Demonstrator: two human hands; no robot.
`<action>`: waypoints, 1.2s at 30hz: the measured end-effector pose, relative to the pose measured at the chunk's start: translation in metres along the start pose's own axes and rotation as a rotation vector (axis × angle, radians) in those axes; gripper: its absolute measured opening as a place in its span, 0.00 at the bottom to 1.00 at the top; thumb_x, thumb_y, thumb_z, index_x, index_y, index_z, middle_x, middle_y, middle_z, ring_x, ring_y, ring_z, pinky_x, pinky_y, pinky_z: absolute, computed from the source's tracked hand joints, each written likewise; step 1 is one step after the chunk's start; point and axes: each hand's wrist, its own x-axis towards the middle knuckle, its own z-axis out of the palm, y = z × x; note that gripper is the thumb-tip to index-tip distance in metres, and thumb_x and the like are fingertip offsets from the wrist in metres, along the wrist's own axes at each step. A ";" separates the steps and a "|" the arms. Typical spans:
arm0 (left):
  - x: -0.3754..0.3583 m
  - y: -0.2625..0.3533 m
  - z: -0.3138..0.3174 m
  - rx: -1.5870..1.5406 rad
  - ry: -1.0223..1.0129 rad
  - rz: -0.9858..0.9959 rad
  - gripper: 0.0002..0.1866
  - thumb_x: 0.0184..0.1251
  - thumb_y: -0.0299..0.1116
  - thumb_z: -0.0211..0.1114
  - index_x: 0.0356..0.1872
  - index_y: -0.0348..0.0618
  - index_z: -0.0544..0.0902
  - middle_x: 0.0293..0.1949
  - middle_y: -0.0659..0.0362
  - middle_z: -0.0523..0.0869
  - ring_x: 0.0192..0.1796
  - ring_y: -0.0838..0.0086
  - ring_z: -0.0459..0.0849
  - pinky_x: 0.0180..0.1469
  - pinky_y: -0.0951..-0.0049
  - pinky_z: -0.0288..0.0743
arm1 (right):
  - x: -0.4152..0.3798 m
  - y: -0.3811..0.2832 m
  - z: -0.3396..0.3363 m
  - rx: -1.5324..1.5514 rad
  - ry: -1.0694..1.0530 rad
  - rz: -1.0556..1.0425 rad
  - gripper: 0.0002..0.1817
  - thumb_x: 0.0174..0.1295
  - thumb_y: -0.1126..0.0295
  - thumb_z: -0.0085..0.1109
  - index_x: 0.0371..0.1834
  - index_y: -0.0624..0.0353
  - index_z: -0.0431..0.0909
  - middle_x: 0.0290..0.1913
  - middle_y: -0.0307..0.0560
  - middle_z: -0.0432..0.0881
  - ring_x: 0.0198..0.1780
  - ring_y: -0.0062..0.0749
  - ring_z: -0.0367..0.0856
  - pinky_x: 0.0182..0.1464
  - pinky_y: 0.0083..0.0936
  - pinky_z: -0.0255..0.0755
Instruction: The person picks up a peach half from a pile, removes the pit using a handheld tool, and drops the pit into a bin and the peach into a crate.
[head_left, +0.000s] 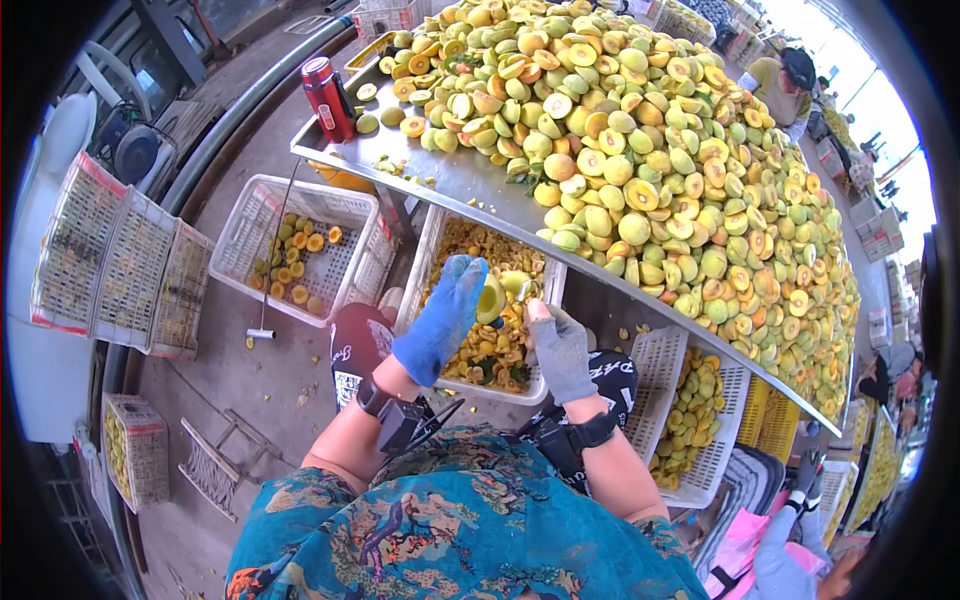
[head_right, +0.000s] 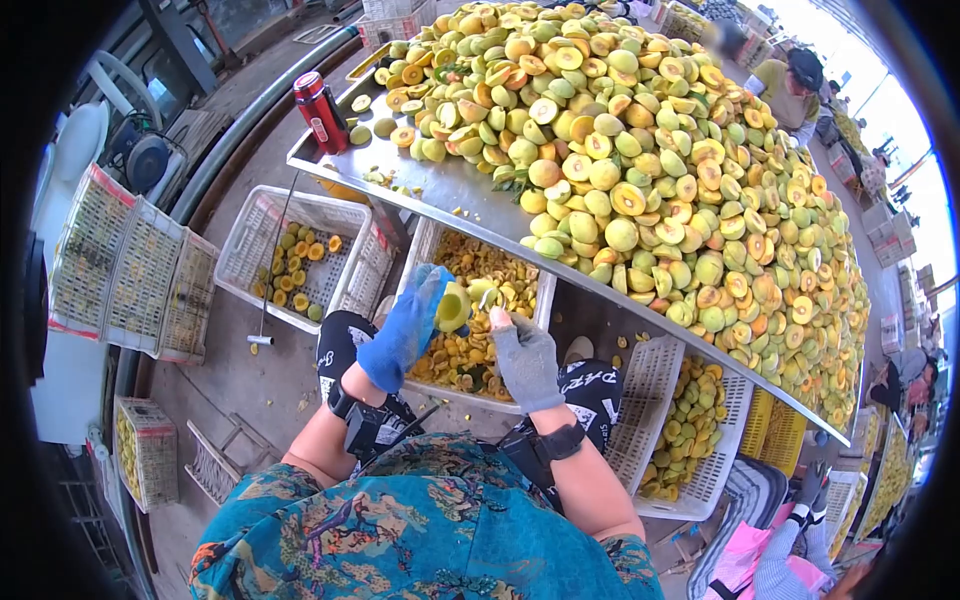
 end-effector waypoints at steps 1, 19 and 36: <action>-0.002 0.001 -0.001 0.395 0.102 0.284 0.14 0.79 0.38 0.51 0.54 0.38 0.71 0.46 0.55 0.73 0.52 0.70 0.74 0.57 0.73 0.68 | 0.001 0.003 0.001 -0.002 -0.003 0.001 0.20 0.70 0.53 0.56 0.40 0.63 0.82 0.26 0.34 0.77 0.26 0.12 0.71 0.29 0.15 0.66; 0.004 0.056 -0.026 -0.537 0.044 -0.556 0.09 0.77 0.36 0.54 0.45 0.41 0.70 0.34 0.60 0.71 0.38 0.75 0.72 0.44 0.73 0.70 | 0.010 -0.001 0.029 -0.826 0.180 -0.536 0.15 0.68 0.52 0.55 0.39 0.50 0.78 0.31 0.51 0.84 0.33 0.51 0.84 0.33 0.43 0.76; 0.179 -0.008 -0.039 0.513 -0.031 0.233 0.30 0.63 0.35 0.67 0.65 0.42 0.70 0.70 0.42 0.64 0.69 0.48 0.67 0.68 0.57 0.64 | 0.056 0.113 0.007 0.107 -0.295 0.210 0.29 0.68 0.39 0.50 0.36 0.59 0.79 0.25 0.35 0.76 0.26 0.17 0.74 0.30 0.19 0.70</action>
